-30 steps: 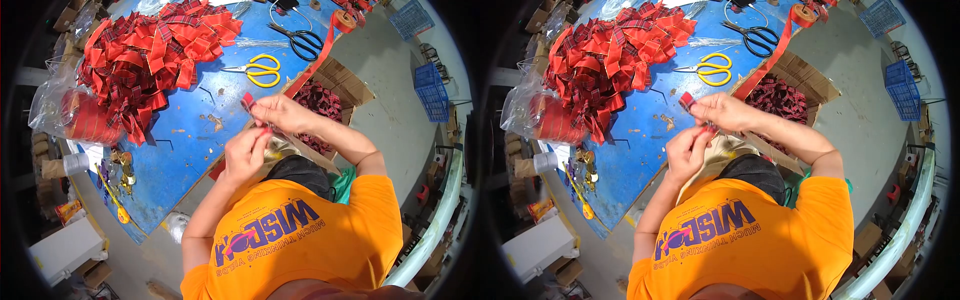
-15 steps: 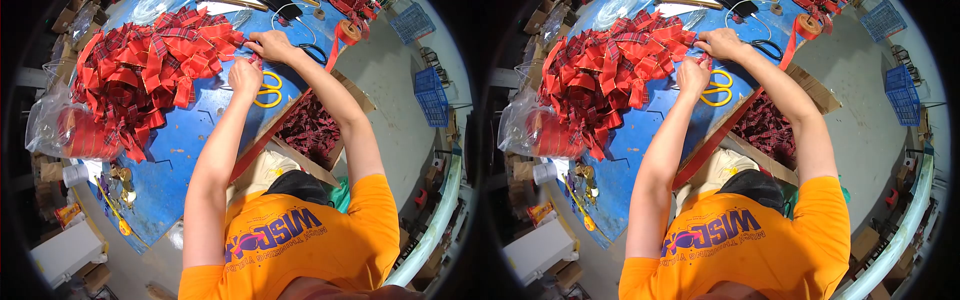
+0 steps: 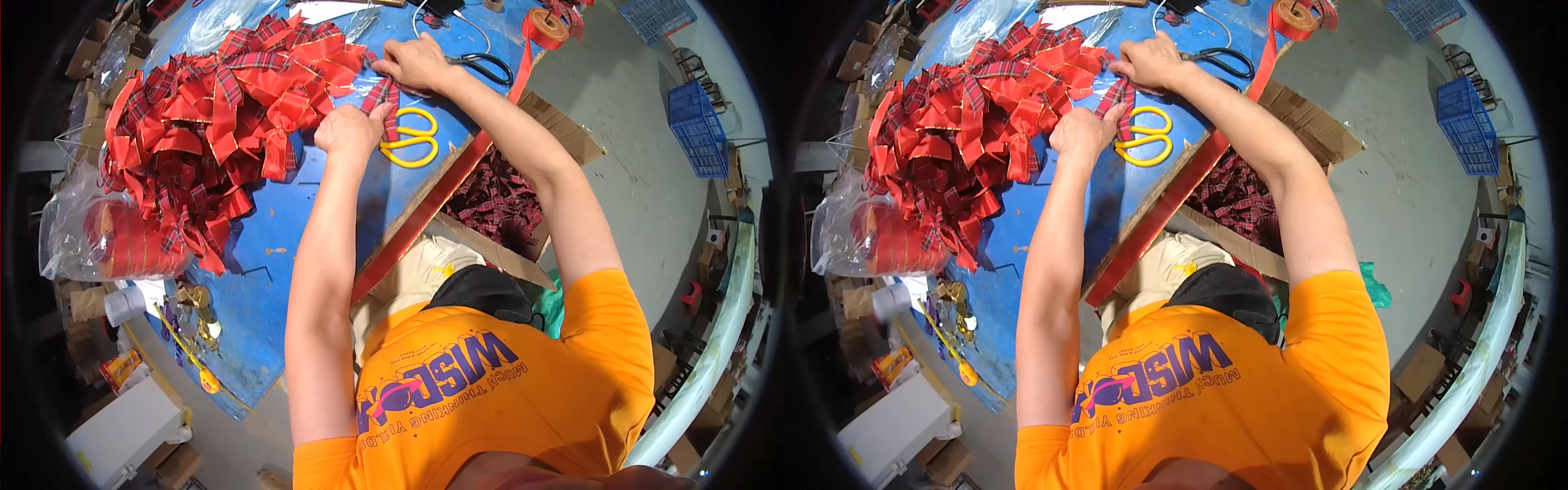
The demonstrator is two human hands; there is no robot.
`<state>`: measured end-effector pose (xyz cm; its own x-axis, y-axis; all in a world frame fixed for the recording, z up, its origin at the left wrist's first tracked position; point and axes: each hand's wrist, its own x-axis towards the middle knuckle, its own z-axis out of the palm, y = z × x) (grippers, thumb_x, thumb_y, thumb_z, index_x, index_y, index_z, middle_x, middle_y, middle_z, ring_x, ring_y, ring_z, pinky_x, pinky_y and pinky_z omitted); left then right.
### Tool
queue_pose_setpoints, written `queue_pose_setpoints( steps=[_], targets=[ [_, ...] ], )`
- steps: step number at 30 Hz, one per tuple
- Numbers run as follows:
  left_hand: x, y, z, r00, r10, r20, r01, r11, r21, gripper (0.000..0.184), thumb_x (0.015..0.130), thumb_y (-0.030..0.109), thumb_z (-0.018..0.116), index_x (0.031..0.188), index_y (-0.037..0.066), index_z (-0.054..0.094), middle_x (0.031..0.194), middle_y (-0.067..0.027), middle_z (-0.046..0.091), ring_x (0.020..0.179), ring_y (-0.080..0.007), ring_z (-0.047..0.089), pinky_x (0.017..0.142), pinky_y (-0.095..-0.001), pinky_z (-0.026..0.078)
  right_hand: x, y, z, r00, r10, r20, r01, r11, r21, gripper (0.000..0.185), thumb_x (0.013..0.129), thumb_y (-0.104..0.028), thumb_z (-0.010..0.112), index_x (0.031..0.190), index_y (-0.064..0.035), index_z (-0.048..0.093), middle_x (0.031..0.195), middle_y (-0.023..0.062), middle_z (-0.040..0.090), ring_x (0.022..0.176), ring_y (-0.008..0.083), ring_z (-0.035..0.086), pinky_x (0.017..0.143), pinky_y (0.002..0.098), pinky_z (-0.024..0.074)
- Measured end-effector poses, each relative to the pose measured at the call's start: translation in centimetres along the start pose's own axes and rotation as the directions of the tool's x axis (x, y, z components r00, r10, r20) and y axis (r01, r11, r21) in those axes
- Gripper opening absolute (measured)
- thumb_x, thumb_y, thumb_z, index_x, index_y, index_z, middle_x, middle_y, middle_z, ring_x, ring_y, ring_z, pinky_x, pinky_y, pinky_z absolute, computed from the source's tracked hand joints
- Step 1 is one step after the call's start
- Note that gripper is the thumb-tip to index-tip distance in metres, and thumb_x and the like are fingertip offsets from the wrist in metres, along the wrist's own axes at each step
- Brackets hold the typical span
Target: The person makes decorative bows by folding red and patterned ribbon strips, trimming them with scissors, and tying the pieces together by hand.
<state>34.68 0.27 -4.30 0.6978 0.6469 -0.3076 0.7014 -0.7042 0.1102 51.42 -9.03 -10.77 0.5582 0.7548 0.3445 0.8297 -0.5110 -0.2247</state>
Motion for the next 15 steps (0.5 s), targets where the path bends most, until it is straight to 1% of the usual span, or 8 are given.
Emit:
queue_pose_setpoints(
  steps=[4,5,7,10,11,12,14,15],
  targets=[
    [-1.1,-1.1,0.3,0.993,0.073,-0.089,-0.074,0.997,-0.009,0.086,0.082,0.077,0.052,0.109,-0.002,0.071,0.11,-0.021,0.071,0.107,-0.0334,0.068,0.086,-0.0422,0.054,-1.5,-1.6,-3.7,0.968,0.102,-0.228,-0.072,0.988,0.138,0.035,0.097,-0.042,0.051,0.096,-0.0117,0.068,0.084,0.0153,0.07,0.076,0.0369,0.067,0.068,0.0494,0.0486],
    [-2.5,-1.6,-0.1,0.983,0.099,-0.155,-0.102,0.995,-0.008,0.088,0.083,0.078,0.05,0.103,-0.005,0.071,0.102,-0.022,0.072,0.099,-0.034,0.07,0.081,-0.0419,0.056,-3.2,-3.7,-6.6,0.922,0.131,-0.364,-0.025,0.959,0.283,0.026,0.096,-0.025,0.052,0.088,-0.001,0.06,0.08,0.0253,0.063,0.076,0.0466,0.061,0.067,0.0542,0.0459],
    [-6.6,-3.7,-0.7,0.894,0.175,-0.412,-0.217,0.974,-0.057,0.079,0.087,0.07,0.052,0.092,-0.006,0.069,0.085,-0.0226,0.071,0.083,-0.0388,0.071,0.072,-0.044,0.055,-7.1,-5.8,-10.9,0.91,0.021,-0.415,0.157,0.906,0.392,0.021,0.1,-0.02,0.051,0.101,-0.0063,0.067,0.072,0.0121,0.063,0.06,0.0231,0.062,0.054,0.0357,0.0459],
    [-14.9,-7.9,-2.7,0.885,0.226,-0.406,-0.39,0.837,-0.383,0.048,0.092,0.046,0.063,0.088,-0.002,0.069,0.069,-0.0178,0.069,0.064,-0.037,0.067,0.061,-0.0423,0.051,-15.2,-8.8,-13.9,0.951,-0.173,-0.255,0.278,0.84,0.467,0.016,0.096,-0.012,0.054,0.09,-0.0067,0.068,0.072,0.0068,0.061,0.063,0.0181,0.058,0.06,0.0324,0.0443],
    [-16.8,-9.8,-2.0,0.893,0.255,-0.37,-0.413,0.789,-0.455,0.038,0.092,0.037,0.065,0.087,-0.001,0.07,0.068,-0.0157,0.068,0.061,-0.0343,0.065,0.058,-0.0393,0.05,-17.6,-9.6,-13.6,0.981,-0.192,-0.032,0.176,0.802,0.57,0.018,0.093,-0.018,0.056,0.084,-0.0055,0.067,0.071,0.013,0.062,0.067,0.0309,0.062,0.061,0.0389,0.0471],
    [-18.6,-11.7,-0.6,0.898,0.287,-0.333,-0.43,0.734,-0.526,0.027,0.091,0.027,0.068,0.085,0.001,0.07,0.067,-0.0137,0.068,0.058,-0.0316,0.063,0.056,-0.0364,0.049,-19.6,-9.9,-12.7,0.951,-0.185,0.249,0.01,0.822,0.57,0.015,0.091,-0.014,0.059,0.083,-0.006,0.069,0.078,0.01,0.066,0.074,0.0292,0.064,0.072,0.0389,0.0491],
    [-21.9,-14.5,2.4,0.955,0.273,-0.117,-0.259,0.574,-0.777,0.023,0.092,0.02,0.069,0.082,-0.001,0.07,0.062,-0.0071,0.063,0.056,-0.0075,0.057,0.052,-0.0261,0.045,-23.1,-10.0,-8.6,0.914,-0.183,0.362,0.011,0.903,0.43,0.021,0.087,-0.015,0.062,0.104,-0.0042,0.067,0.104,0.0147,0.067,0.102,0.0338,0.062,0.094,0.0447,0.048],
    [-23.1,-15.2,4.1,0.955,0.283,-0.093,-0.246,0.574,-0.781,0.021,0.091,0.019,0.07,0.084,-0.001,0.071,0.064,-0.0087,0.065,0.058,-0.0089,0.059,0.054,-0.0264,0.047,-24.0,-9.9,-6.6,0.932,-0.236,0.275,0.173,0.956,0.236,0.024,0.085,-0.016,0.063,0.105,-0.0039,0.067,0.107,0.0129,0.067,0.108,0.0321,0.06,0.098,0.0475,0.0445]
  ],
)
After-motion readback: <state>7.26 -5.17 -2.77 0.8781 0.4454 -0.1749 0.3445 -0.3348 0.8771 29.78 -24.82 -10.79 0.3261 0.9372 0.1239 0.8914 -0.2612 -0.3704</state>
